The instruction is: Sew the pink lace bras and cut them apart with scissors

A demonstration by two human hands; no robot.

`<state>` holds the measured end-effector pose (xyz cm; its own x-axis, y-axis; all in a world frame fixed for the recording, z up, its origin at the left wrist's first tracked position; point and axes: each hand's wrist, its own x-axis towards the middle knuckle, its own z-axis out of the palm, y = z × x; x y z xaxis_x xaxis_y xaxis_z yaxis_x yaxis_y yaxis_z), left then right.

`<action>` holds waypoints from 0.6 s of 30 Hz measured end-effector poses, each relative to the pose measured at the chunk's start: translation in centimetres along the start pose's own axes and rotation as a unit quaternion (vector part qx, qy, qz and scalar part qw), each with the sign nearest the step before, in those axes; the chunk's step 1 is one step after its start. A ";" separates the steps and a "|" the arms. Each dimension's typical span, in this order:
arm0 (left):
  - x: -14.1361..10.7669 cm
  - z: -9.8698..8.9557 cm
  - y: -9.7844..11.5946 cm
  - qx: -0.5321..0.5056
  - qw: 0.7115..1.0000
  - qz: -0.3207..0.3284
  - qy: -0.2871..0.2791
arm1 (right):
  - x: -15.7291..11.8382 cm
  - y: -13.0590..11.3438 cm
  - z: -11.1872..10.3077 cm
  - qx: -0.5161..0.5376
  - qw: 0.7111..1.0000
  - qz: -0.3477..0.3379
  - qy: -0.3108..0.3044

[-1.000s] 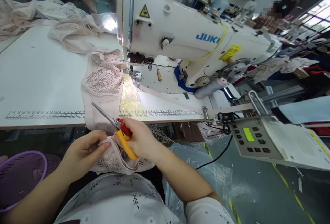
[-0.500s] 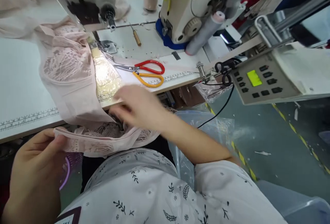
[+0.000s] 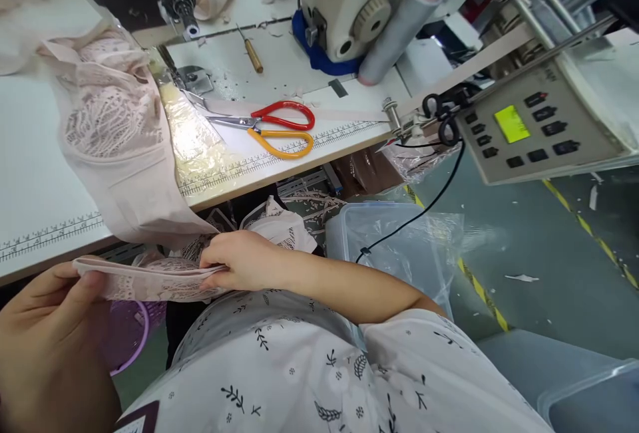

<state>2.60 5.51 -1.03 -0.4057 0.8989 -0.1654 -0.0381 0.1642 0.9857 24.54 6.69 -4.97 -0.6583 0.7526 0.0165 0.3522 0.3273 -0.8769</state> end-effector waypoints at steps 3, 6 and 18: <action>0.3 -0.6 -0.7 0.007 1.000 0.025 0.014 | 0.0 -0.2 0.1 0.023 1.000 0.007 0.010; 0.5 -1.0 -0.9 0.038 0.998 0.044 0.028 | 0.2 -0.5 0.0 0.039 0.999 0.017 0.018; 0.4 -1.5 -0.4 0.106 0.991 0.083 -0.026 | 0.3 -1.0 -0.3 0.072 0.996 0.050 0.030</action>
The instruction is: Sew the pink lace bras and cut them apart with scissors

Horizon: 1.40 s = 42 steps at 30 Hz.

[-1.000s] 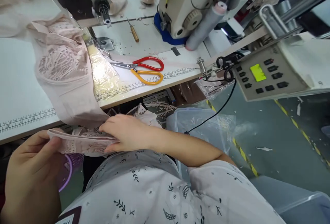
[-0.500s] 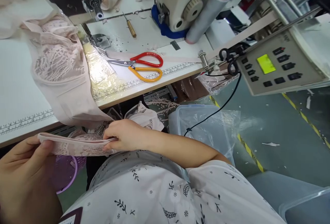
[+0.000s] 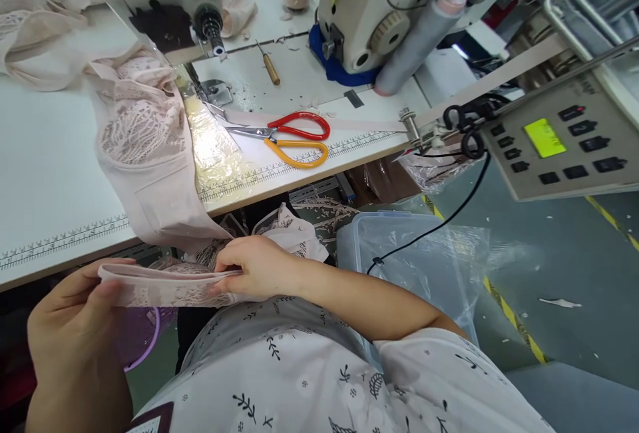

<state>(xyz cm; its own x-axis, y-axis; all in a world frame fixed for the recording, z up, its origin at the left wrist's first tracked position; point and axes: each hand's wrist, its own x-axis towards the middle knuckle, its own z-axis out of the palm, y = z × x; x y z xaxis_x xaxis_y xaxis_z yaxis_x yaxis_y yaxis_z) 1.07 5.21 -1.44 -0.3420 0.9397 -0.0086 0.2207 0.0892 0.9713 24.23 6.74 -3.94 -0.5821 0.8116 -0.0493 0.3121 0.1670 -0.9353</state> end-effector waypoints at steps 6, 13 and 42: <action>0.0 -0.7 -0.4 0.079 0.995 0.008 -0.056 | -0.2 0.1 0.0 -0.007 1.000 0.007 0.007; 1.2 -0.4 0.8 -0.053 0.971 -0.159 -0.171 | -0.4 0.4 -0.3 0.032 0.998 -0.046 -0.038; -1.3 -1.9 2.1 0.143 0.911 0.158 -0.354 | -2.8 -1.0 -1.8 -0.079 0.993 -0.050 -0.070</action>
<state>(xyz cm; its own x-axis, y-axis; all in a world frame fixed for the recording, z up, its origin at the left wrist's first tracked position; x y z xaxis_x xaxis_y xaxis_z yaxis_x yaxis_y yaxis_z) 0.23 3.51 1.08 0.4318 0.9019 0.0115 0.4698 -0.2358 0.8507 26.87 5.31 -2.25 -0.7118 0.7021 -0.0184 0.3556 0.3378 -0.8715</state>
